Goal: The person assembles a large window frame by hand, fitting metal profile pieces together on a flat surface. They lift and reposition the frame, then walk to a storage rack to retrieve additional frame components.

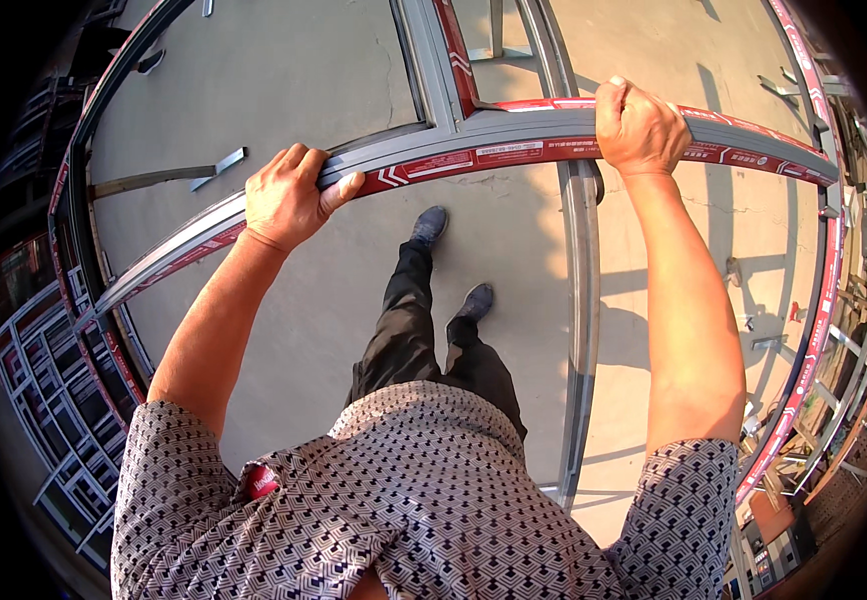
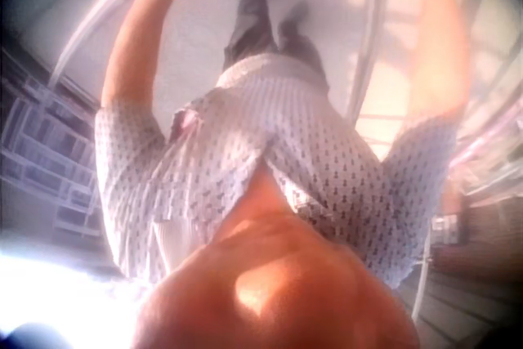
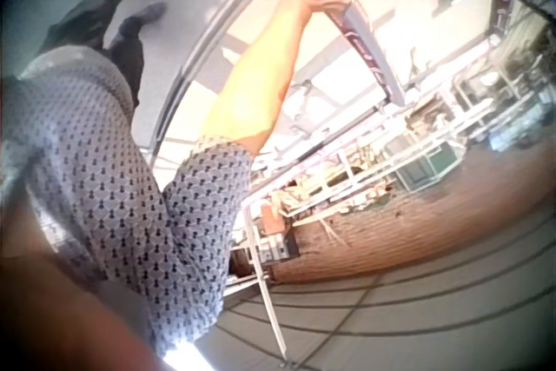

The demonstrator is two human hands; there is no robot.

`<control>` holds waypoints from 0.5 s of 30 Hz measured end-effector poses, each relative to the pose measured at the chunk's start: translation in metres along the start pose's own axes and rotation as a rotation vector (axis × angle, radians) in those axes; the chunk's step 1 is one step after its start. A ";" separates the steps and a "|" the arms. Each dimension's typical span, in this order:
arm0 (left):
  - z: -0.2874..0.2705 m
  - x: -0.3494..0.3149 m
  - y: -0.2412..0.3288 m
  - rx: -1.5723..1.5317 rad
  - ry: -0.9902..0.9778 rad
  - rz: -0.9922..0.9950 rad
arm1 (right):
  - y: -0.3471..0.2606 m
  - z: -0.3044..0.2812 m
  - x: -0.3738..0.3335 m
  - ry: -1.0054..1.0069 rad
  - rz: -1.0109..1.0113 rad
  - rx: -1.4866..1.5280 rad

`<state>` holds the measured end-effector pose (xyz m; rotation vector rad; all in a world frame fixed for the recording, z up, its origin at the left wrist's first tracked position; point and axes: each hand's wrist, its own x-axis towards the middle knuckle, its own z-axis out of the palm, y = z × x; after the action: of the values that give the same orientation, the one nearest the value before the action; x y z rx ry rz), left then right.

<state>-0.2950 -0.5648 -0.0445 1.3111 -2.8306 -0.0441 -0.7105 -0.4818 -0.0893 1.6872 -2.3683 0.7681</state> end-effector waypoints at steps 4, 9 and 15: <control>0.003 -0.001 -0.003 -0.136 0.086 -0.020 | 0.001 0.000 0.001 -0.017 0.019 -0.024; 0.004 -0.001 -0.007 -0.111 0.050 -0.033 | 0.001 0.002 0.003 -0.028 0.038 -0.045; 0.001 0.006 -0.002 -0.065 0.033 -0.038 | 0.019 0.009 -0.002 0.066 -0.128 -0.011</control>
<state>-0.2971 -0.5709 -0.0455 1.3401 -2.7517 -0.1134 -0.7253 -0.4794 -0.1036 1.7610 -2.1931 0.7746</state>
